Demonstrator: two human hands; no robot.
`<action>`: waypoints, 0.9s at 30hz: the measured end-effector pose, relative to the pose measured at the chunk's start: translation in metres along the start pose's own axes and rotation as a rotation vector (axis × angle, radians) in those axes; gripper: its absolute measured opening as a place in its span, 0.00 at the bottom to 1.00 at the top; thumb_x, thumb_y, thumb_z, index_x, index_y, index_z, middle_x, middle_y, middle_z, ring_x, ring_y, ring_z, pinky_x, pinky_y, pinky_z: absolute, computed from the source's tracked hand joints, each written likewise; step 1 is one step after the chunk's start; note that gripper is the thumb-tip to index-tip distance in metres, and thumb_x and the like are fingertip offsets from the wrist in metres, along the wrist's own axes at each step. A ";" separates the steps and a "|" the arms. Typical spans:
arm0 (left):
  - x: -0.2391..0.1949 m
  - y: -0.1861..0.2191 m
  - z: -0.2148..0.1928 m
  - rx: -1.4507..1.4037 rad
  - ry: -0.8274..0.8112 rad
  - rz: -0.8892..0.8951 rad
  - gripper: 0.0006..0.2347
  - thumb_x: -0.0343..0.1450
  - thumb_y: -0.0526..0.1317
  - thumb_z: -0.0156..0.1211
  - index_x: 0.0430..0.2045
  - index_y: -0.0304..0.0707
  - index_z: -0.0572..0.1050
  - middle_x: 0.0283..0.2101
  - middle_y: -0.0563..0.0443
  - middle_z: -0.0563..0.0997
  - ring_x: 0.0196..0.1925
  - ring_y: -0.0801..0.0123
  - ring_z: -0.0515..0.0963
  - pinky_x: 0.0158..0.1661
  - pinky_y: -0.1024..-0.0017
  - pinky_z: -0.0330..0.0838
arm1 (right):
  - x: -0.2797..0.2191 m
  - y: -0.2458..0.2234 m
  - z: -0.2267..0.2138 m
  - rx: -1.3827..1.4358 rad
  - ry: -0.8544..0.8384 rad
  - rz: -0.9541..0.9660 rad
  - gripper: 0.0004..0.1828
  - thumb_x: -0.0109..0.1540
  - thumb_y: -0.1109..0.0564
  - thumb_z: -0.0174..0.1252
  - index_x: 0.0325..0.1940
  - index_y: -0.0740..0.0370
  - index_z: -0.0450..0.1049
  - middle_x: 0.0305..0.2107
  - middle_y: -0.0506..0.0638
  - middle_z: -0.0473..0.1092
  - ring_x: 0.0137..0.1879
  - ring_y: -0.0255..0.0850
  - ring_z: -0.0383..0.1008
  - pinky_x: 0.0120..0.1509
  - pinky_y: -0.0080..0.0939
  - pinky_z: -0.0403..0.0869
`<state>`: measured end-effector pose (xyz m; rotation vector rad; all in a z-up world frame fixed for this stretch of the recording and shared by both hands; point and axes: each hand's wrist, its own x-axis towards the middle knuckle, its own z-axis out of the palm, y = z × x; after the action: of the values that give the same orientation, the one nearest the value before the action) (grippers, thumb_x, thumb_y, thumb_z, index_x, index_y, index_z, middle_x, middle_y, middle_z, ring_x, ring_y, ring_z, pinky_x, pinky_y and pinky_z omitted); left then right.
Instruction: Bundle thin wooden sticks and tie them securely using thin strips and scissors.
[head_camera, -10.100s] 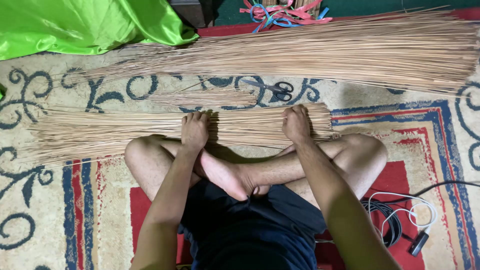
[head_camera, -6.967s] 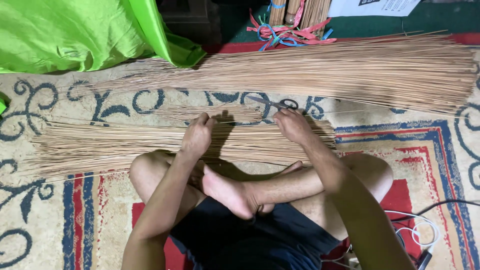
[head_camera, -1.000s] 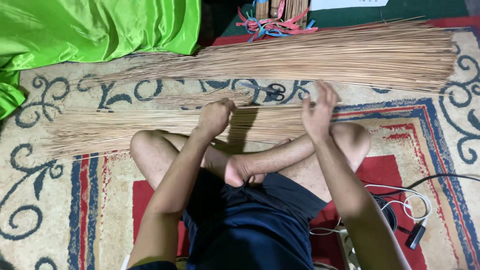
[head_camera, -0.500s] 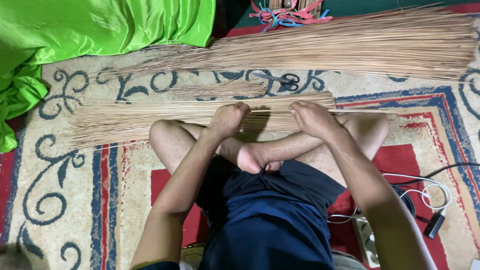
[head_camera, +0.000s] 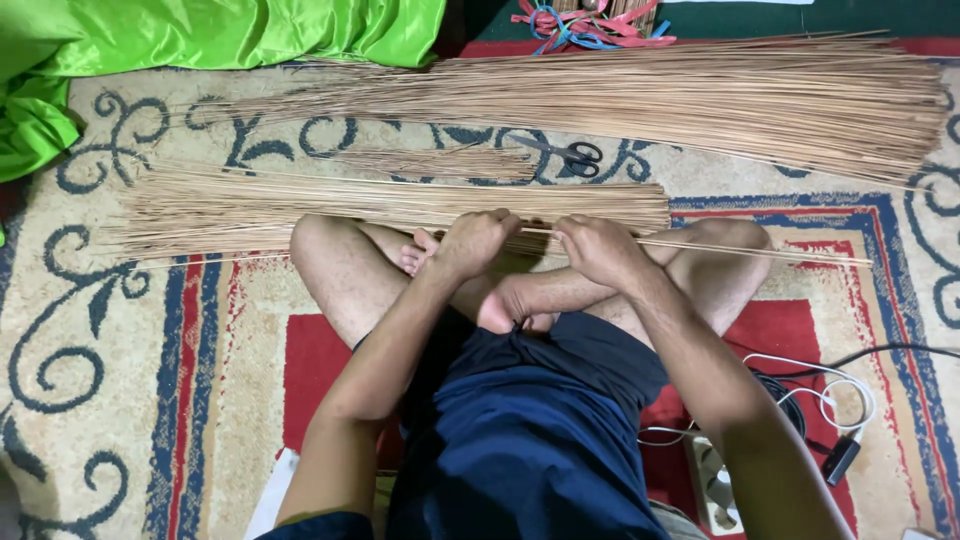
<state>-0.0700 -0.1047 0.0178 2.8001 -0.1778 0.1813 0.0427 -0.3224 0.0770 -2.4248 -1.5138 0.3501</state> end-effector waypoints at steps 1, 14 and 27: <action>-0.005 -0.008 -0.008 0.002 0.000 -0.001 0.04 0.73 0.38 0.49 0.36 0.47 0.72 0.36 0.50 0.80 0.38 0.52 0.86 0.40 0.55 0.81 | -0.003 0.008 -0.003 0.001 0.001 -0.001 0.08 0.67 0.56 0.49 0.43 0.58 0.73 0.32 0.62 0.75 0.45 0.63 0.79 0.48 0.60 0.76; -0.002 0.021 0.018 -0.063 -0.007 -0.006 0.04 0.71 0.39 0.51 0.35 0.48 0.74 0.35 0.51 0.81 0.39 0.55 0.86 0.41 0.57 0.81 | -0.004 -0.010 0.008 0.076 -0.124 0.079 0.11 0.68 0.54 0.45 0.47 0.57 0.72 0.37 0.64 0.77 0.49 0.65 0.79 0.52 0.62 0.77; -0.024 -0.027 -0.012 -0.143 -0.046 -0.027 0.03 0.72 0.36 0.50 0.34 0.42 0.72 0.32 0.41 0.81 0.39 0.43 0.84 0.43 0.47 0.77 | -0.027 -0.001 -0.024 0.138 -0.195 0.221 0.13 0.67 0.55 0.46 0.44 0.60 0.75 0.37 0.72 0.77 0.50 0.71 0.77 0.54 0.66 0.75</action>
<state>-0.0914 -0.0729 0.0169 2.6644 -0.1569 0.0942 0.0381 -0.3482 0.1014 -2.5107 -1.2458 0.7303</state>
